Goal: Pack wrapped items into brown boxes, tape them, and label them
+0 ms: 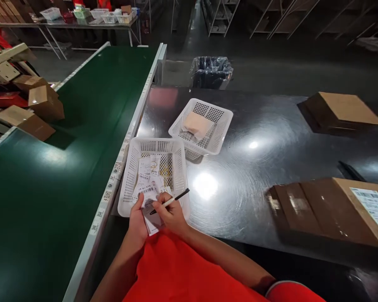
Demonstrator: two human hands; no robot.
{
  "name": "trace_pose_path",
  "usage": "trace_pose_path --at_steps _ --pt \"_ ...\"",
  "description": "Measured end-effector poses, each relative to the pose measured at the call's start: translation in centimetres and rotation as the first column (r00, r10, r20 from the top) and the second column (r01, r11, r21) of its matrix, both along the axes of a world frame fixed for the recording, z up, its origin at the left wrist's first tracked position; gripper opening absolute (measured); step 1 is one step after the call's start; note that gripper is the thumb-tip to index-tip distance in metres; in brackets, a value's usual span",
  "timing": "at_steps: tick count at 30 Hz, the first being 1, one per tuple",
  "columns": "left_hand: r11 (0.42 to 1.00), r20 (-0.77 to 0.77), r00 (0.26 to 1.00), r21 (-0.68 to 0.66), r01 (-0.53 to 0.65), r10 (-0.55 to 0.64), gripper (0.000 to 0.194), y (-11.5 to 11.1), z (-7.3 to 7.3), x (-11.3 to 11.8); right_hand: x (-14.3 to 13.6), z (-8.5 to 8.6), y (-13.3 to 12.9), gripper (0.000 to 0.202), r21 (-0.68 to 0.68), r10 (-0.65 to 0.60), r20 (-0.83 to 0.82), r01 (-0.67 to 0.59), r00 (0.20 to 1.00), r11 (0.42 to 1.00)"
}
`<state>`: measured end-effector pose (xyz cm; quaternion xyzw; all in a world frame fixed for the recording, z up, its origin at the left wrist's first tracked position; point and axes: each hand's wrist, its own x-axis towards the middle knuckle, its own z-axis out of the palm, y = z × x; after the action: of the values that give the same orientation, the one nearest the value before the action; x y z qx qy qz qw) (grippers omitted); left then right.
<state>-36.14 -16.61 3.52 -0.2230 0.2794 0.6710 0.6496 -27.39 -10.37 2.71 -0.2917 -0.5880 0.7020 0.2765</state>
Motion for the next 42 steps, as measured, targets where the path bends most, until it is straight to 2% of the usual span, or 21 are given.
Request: trace_pose_path --at_steps 2,4,7,11,15,29,39,42 --pt "1.0 0.006 1.0 -0.019 -0.011 0.011 0.049 -0.1 0.1 -0.2 0.3 0.3 0.2 0.042 0.128 -0.005 0.027 0.001 1.0 0.992" --pt "1.0 0.013 1.0 0.005 0.002 -0.002 0.054 -0.3 0.1 -0.2 0.4 0.4 0.3 0.044 0.189 -0.009 0.03 0.003 1.0 0.982" --pt "0.997 0.019 0.999 0.072 0.025 -0.027 0.061 -0.5 0.1 -0.1 0.3 0.4 0.2 0.045 0.193 0.019 0.05 -0.028 0.999 0.981" --pt "0.996 0.021 0.999 0.081 0.03 -0.032 0.061 -0.4 0.3 0.0 0.1 0.4 -0.1 0.043 0.199 0.088 0.096 -0.106 0.991 0.974" --pt "0.995 0.02 0.999 0.1 0.027 -0.029 0.061 -0.3 0.6 0.2 0.1 0.5 -0.2 0.042 0.27 0.02 0.09 -0.044 0.996 0.962" --pt "1.0 -0.002 1.0 -0.015 -0.027 0.027 0.058 0.0 1.1 0.2 0.2 0.4 0.2 0.04 0.197 0.061 0.073 -0.074 0.995 0.978" --pt "0.998 0.044 0.998 0.047 0.038 -0.04 0.061 0.0 0.7 0.0 0.3 -0.1 0.2 0.039 0.187 0.038 0.09 -0.054 0.995 0.981" --pt "1.0 0.035 0.999 0.023 0.009 -0.01 0.058 0.0 0.9 0.1 0.2 0.0 0.3 0.04 0.188 0.042 0.097 -0.06 0.994 0.98"
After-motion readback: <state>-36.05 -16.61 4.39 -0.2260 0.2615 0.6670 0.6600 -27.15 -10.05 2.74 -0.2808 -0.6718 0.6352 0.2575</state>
